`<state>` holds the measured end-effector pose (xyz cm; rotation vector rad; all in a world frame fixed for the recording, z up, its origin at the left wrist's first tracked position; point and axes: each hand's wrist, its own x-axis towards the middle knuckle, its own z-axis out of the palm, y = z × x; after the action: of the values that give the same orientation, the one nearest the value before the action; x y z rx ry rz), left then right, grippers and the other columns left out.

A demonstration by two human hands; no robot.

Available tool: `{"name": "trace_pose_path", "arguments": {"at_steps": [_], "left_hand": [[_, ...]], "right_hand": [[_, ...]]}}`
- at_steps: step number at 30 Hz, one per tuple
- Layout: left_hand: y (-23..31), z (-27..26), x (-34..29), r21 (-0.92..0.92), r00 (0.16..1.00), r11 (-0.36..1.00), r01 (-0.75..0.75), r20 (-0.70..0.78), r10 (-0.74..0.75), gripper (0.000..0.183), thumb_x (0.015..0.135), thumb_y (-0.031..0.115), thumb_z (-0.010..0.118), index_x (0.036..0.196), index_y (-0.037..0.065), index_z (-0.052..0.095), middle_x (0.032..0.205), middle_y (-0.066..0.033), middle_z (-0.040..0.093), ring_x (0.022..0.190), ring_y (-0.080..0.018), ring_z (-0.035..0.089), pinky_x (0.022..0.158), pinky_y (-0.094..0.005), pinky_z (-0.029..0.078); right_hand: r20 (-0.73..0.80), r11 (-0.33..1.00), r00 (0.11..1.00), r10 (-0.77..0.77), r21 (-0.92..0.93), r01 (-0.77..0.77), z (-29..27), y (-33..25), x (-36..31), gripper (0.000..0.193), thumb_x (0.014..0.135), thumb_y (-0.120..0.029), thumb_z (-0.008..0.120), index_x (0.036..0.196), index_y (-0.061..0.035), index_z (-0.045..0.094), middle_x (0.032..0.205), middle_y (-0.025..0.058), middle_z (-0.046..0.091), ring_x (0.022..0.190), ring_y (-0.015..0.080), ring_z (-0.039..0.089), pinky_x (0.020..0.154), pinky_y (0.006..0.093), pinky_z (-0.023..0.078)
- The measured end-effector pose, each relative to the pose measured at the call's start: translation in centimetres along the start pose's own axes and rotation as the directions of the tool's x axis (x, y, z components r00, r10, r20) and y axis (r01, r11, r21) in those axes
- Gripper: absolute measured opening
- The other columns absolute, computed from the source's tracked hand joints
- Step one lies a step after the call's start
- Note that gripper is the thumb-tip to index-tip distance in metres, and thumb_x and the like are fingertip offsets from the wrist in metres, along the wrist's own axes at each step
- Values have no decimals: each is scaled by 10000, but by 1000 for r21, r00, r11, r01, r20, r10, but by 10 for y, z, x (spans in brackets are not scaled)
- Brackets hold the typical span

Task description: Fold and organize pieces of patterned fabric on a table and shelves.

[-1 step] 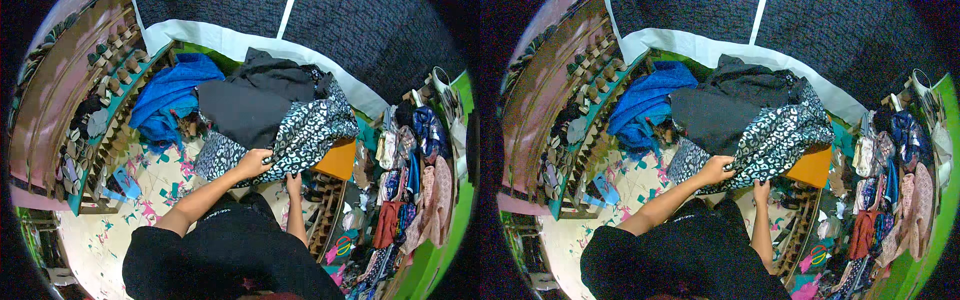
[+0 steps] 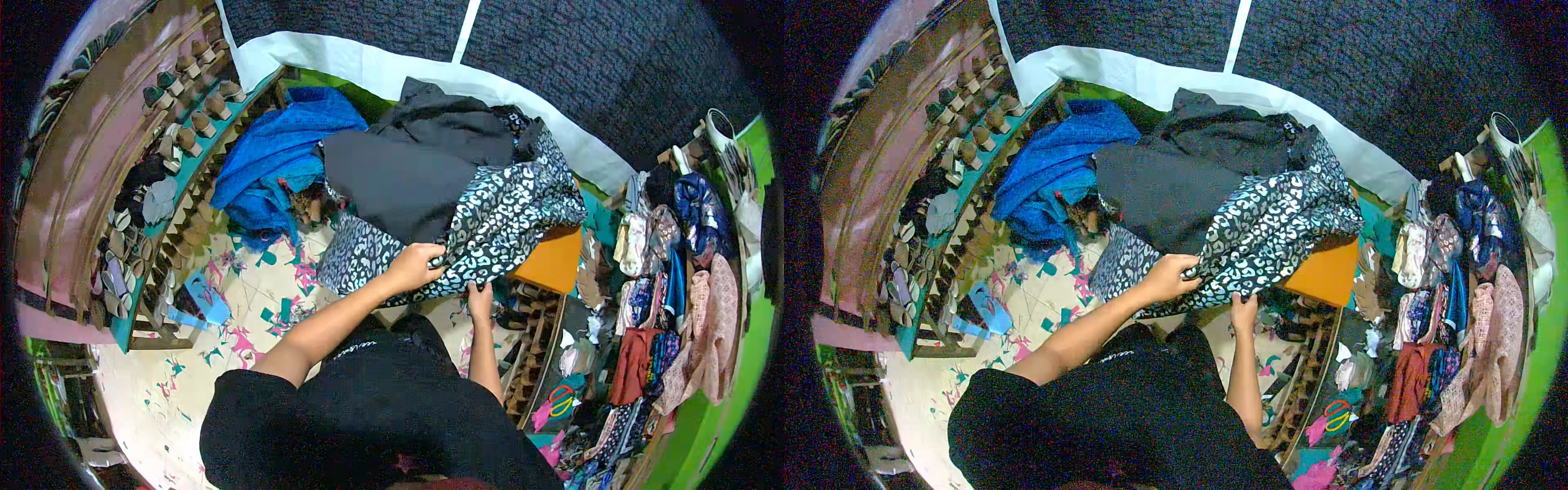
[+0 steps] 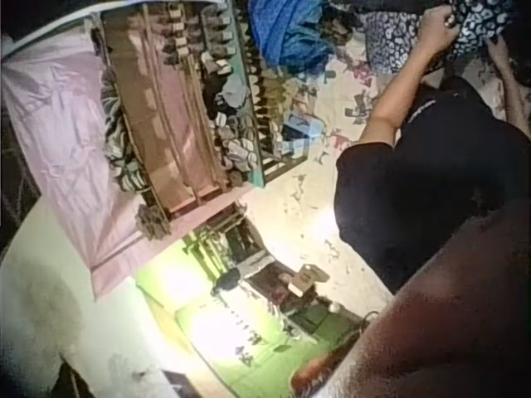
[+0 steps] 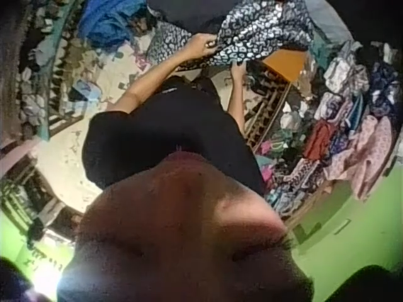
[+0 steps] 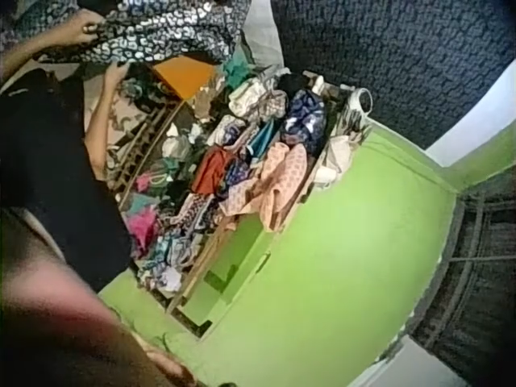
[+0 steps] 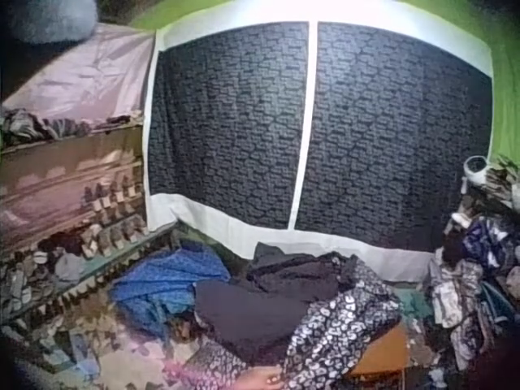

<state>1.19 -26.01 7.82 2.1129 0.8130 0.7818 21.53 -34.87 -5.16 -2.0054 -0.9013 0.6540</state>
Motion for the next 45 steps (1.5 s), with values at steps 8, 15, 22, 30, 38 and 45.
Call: {"name": "trace_pose_path", "arguments": {"at_steps": [8,15,22,30,38,45], "left_hand": [[9,-8,-13,4,1000,1000,-7,15,7,242,627,138,619,765,-8,486,737,-173,528,723,-359,519,617,-400,416],[1,-7,-25,-12,999,999,-48,-24,48,243,642,153,636,707,-13,471,677,-168,494,656,-343,507,580,-373,405],[0,-8,-35,1,998,998,-57,-2,57,240,639,152,640,692,-2,464,688,-162,507,667,-343,509,582,-382,401],[11,-11,-39,-28,995,996,-81,51,82,212,637,158,617,687,8,476,680,-157,517,665,-341,513,587,-389,405],[34,-10,-46,-8,972,992,-126,198,125,270,588,117,637,840,35,582,819,-129,593,777,-302,560,667,-362,448],[53,-6,-52,-75,949,981,-180,250,194,223,591,88,622,783,50,516,743,-130,547,737,-317,541,628,-392,435]], "right_hand": [[-38,994,999,-15,-105,11,7,10,-5,280,712,-206,590,828,43,536,743,154,586,672,263,556,652,347,423],[-14,970,1000,1,-243,-4,10,-8,-17,295,701,-243,591,756,44,551,697,190,583,690,327,566,645,380,426],[33,966,999,5,-257,3,23,-9,-20,335,680,-272,598,783,45,570,761,219,587,756,349,569,687,389,434],[117,986,993,9,-164,10,68,9,-11,282,670,-186,595,816,54,573,741,191,604,704,278,593,648,350,437],[309,982,941,-137,170,87,78,-13,-20,214,707,-106,532,865,29,580,814,115,597,737,207,574,641,323,456],[463,961,885,42,223,-162,66,-16,-22,199,716,-107,522,857,20,583,809,103,595,728,205,574,630,321,462]]}}
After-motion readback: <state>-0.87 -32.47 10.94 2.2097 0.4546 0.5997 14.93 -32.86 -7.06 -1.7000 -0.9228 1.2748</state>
